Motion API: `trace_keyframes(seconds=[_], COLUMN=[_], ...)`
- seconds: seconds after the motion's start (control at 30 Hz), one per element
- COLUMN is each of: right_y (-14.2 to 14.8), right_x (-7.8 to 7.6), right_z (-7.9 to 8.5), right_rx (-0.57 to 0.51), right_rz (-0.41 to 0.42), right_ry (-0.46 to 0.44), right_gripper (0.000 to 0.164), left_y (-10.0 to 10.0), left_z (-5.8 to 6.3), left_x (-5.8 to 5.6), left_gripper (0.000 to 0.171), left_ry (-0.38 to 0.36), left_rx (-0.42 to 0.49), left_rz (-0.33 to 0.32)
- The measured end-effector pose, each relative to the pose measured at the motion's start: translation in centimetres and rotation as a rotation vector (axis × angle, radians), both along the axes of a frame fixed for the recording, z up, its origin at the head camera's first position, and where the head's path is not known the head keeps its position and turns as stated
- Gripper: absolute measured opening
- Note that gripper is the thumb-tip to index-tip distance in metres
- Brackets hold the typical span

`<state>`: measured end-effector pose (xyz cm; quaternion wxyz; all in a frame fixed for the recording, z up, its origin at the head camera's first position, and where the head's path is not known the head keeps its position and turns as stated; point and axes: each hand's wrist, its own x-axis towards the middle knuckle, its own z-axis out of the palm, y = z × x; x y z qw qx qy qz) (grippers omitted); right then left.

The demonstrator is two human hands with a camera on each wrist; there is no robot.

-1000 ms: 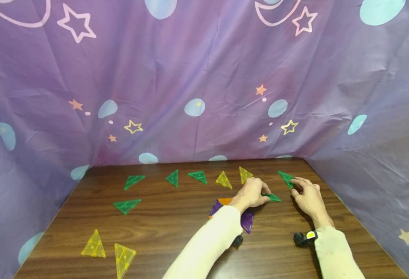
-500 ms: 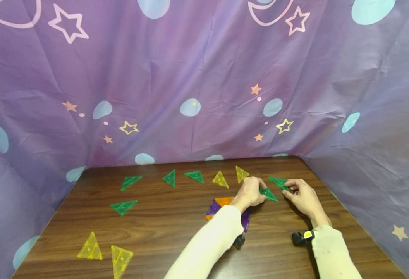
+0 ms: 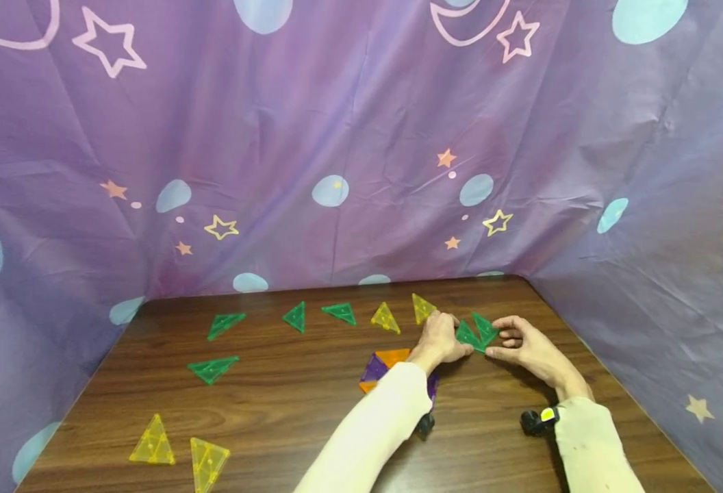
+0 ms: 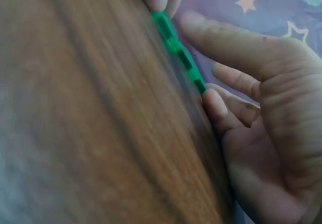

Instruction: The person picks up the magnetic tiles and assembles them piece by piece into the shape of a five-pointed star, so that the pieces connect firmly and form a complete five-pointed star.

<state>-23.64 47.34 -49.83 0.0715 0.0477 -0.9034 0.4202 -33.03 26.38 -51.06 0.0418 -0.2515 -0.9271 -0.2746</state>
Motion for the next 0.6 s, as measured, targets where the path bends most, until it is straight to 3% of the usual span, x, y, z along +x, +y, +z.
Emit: trace_keyframes(seconds=[0.13, 0.3, 0.43, 0.53, 0.6], right_y=[-0.4, -0.8, -0.8, -0.8, -0.7], right_x=[-0.4, -1.0, -1.0, -0.8, -0.7], right_z=[0.2, 0.5, 0.2, 0.0, -0.2], right_rx=[0.057, 0.157, 0.165, 0.158, 0.164], right_rz=[0.007, -0.027, -0.054, -0.068, -0.078], right_ry=[0.019, 0.087, 0.086, 0.084, 0.087], right_gripper=[0.084, 0.081, 0.078, 0.078, 0.078], left_y=[0.4, 0.1, -1.1, -1.3, -1.1], left_z=[-0.5, -0.3, 1.7, 1.8, 1.0], left_x=[-0.4, -0.5, 0.9, 1.0, 0.4], left_gripper=[0.052, 0.05, 0.052, 0.057, 0.06], left_ry=[0.031, 0.049, -0.014, -0.086, -0.102], left_rx=[0.025, 0.055, 0.055, 0.1, 0.126], left_rz=[-0.003, -0.014, -0.039, -0.052, -0.056])
